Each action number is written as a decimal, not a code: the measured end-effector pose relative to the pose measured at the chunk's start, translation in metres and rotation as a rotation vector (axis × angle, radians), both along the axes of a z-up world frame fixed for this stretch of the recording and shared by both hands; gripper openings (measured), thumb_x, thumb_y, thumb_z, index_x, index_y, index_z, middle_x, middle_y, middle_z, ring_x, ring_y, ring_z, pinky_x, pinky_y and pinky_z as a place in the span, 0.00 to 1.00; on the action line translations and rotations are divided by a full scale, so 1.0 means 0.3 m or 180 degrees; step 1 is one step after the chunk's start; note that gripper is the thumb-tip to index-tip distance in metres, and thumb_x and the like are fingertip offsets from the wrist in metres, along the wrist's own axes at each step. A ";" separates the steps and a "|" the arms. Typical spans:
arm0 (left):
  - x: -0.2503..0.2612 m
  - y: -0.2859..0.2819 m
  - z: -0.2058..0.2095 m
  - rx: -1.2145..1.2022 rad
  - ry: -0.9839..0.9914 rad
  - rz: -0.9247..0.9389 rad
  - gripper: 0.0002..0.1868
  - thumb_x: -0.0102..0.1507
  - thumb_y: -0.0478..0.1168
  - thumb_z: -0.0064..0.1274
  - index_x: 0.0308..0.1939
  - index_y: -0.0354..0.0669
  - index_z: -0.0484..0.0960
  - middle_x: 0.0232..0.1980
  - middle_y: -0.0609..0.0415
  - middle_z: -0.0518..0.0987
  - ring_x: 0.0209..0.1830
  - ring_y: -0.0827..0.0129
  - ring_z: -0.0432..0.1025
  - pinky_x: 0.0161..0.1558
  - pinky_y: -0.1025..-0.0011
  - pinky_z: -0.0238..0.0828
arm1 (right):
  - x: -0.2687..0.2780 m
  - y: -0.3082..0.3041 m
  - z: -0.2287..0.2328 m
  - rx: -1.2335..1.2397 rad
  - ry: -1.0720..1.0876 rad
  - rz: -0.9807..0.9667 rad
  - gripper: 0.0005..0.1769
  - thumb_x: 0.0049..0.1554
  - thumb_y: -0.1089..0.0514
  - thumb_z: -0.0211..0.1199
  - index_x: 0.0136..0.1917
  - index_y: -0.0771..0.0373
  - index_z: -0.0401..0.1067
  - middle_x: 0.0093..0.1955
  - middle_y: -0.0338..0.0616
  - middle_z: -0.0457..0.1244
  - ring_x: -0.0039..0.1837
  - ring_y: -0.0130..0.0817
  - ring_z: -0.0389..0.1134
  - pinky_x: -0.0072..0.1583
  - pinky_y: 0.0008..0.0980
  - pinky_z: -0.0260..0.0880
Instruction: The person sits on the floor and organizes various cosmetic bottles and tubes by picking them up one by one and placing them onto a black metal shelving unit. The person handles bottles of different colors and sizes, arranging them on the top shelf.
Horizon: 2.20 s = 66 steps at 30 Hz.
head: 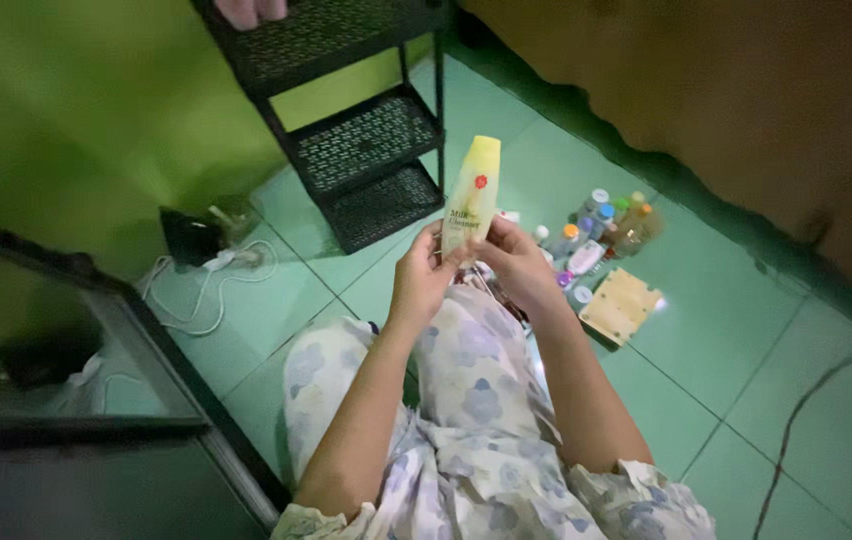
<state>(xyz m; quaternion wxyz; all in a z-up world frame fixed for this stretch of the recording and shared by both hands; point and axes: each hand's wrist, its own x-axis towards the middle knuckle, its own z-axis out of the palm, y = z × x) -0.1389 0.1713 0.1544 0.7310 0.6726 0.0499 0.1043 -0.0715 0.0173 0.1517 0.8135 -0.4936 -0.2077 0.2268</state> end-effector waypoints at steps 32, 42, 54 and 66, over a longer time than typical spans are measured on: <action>0.136 0.317 0.207 0.3390 0.1800 0.0304 0.48 0.60 0.61 0.61 0.75 0.50 0.54 0.78 0.39 0.53 0.80 0.39 0.38 0.67 0.22 0.31 | 0.171 0.328 0.068 -0.1548 -0.1355 -0.0636 0.22 0.57 0.64 0.69 0.64 0.68 0.69 0.53 0.45 0.71 0.55 0.29 0.73 0.59 0.31 0.75; 0.254 0.417 0.109 0.3542 0.1916 0.0934 0.57 0.59 0.57 0.62 0.81 0.50 0.41 0.81 0.29 0.26 0.81 0.33 0.23 0.66 0.21 0.26 | 0.695 0.564 0.339 -0.1969 -0.2491 -0.1366 0.23 0.52 0.62 0.74 0.60 0.67 0.73 0.50 0.46 0.72 0.50 0.31 0.75 0.53 0.33 0.76; 0.205 0.277 0.177 0.3960 0.1538 0.0973 0.56 0.61 0.57 0.58 0.79 0.36 0.40 0.80 0.27 0.32 0.80 0.34 0.27 0.70 0.29 0.24 | 1.030 0.833 0.420 -0.2155 -0.2752 -0.1808 0.20 0.50 0.60 0.76 0.54 0.66 0.75 0.46 0.49 0.71 0.48 0.36 0.73 0.52 0.35 0.72; 0.041 0.235 0.196 0.4122 0.1637 0.1158 0.56 0.60 0.57 0.59 0.78 0.36 0.41 0.81 0.29 0.34 0.81 0.37 0.28 0.71 0.29 0.26 | 0.890 0.762 0.388 -0.1721 -0.2627 -0.1951 0.19 0.50 0.61 0.74 0.55 0.66 0.75 0.47 0.49 0.72 0.49 0.35 0.74 0.53 0.34 0.73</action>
